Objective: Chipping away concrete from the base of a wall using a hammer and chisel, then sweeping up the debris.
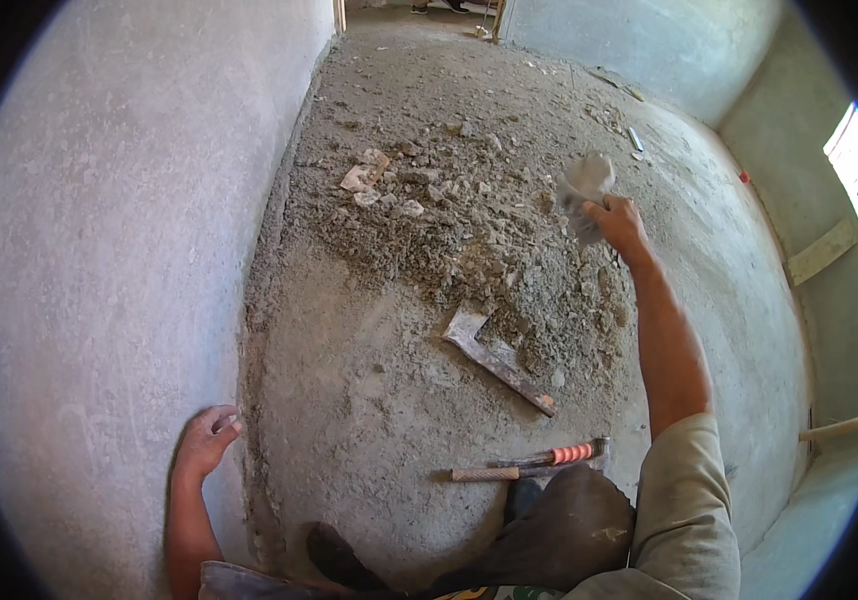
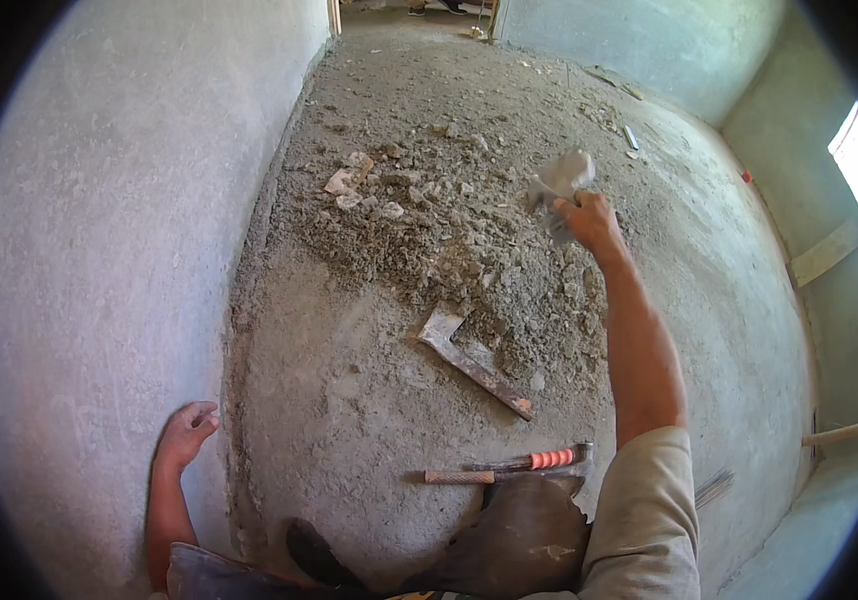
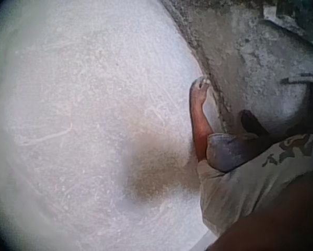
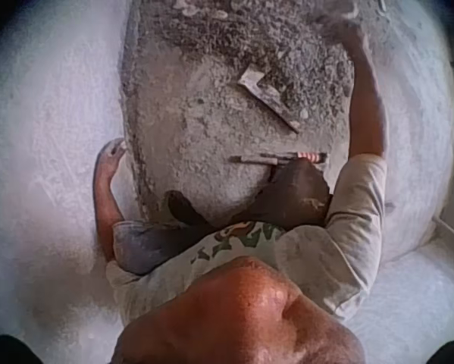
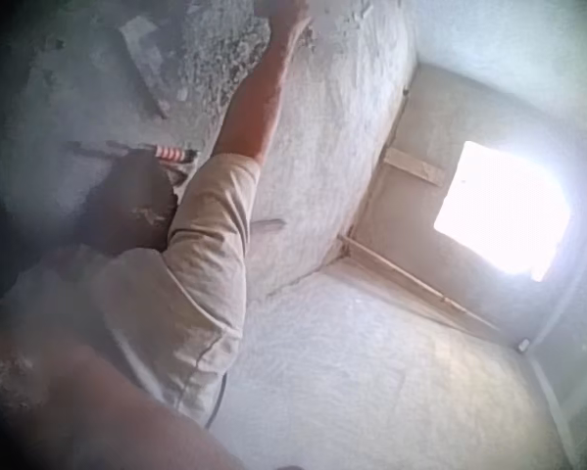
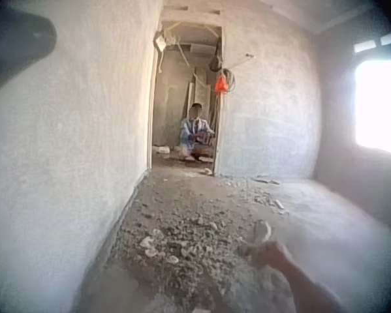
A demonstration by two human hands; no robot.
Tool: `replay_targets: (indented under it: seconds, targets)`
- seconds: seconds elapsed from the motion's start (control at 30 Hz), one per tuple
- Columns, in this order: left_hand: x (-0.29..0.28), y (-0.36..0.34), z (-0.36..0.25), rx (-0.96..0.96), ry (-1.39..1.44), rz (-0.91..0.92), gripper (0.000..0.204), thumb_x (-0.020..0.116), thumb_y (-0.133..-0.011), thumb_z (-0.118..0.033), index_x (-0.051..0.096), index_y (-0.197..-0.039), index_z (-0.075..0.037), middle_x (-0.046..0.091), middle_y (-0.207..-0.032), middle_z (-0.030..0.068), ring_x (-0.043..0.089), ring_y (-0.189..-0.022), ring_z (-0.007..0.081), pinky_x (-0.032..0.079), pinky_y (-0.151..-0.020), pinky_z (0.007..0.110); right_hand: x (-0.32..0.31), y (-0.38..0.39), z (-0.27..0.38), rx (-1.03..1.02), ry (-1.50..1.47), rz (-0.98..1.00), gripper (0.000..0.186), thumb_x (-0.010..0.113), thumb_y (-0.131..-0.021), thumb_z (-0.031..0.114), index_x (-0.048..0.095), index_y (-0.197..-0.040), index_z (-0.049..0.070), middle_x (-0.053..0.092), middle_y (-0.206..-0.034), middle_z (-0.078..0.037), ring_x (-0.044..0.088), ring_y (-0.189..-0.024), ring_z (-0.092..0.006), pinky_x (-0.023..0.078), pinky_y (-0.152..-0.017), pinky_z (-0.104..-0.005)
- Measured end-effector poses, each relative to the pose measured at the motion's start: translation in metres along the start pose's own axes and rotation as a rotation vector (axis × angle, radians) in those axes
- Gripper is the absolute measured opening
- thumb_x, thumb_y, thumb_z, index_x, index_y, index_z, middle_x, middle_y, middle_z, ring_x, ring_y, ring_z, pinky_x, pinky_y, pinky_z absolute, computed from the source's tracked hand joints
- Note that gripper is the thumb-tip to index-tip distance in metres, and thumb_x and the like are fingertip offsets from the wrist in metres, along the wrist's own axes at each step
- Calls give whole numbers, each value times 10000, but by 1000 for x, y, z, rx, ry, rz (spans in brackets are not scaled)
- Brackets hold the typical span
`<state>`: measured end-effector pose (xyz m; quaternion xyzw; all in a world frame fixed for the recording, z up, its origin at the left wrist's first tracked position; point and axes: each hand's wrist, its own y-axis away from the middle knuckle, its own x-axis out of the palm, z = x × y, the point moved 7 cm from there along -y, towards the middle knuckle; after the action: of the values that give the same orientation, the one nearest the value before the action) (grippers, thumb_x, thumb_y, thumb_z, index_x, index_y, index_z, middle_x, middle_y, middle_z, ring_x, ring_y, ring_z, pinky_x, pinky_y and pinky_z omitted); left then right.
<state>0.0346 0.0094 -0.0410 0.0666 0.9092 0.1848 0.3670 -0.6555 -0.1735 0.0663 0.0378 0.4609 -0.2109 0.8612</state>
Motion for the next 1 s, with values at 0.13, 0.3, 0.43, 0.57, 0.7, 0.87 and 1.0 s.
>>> replay_targets:
  seconds: [0.13,0.3,0.43,0.57,0.7,0.87,1.0]
  targets:
    - [-2,4,1,15,-37,4,431,661,-802,-275,610,-1145,-19,628,-1016,146,585,-962,235,460,-850,353,-17,45,-32,56,-223,-185,344,620,-847,333,668,-860,-7,647,-756,-73,563,-724,-156,434,-648,-327]
    - [2,2,-12,-25,-38,-1,448,652,-800,-273,603,-1156,-7,629,-1049,160,577,-983,235,454,-861,354,-26,152,-117,218,-671,-283,294,638,-840,326,663,-904,40,628,-803,-42,525,-716,-143,425,-652,-305]
    - [7,-4,2,-44,-12,25,494,655,-807,-285,576,-1199,3,616,-1131,173,573,-1040,250,442,-907,354,-15,201,-175,461,-923,-276,340,627,-856,326,647,-1011,23,629,-892,-72,559,-804,-159,444,-717,-311]
    - [9,-6,11,-21,-40,48,501,628,-832,-298,563,-1216,16,600,-1165,180,566,-1052,267,433,-931,366,-4,204,-201,526,-564,-309,438,610,-870,338,604,-1134,-12,637,-1034,-139,598,-947,-214,468,-820,-353]
    - [23,-12,12,-46,-9,67,496,604,-844,-281,547,-1232,23,590,-1176,195,563,-1083,276,434,-940,369,-15,223,-258,573,61,-482,479,595,-872,342,574,-1174,-29,613,-1147,-231,602,-1043,-320,470,-872,-389]
    - [24,-13,25,-84,-143,72,442,610,-842,-199,548,-1221,21,590,-1180,204,573,-1094,291,450,-924,377,36,261,-176,236,276,-109,300,643,-838,266,600,-1060,69,617,-966,-159,605,-929,-354,479,-817,-439]
    - [32,-19,15,-75,-244,68,400,617,-834,-140,558,-1195,20,604,-1162,199,592,-1082,298,467,-903,383,35,243,-197,264,282,-56,123,612,-842,191,640,-902,87,610,-939,-156,595,-878,-371,482,-784,-446]
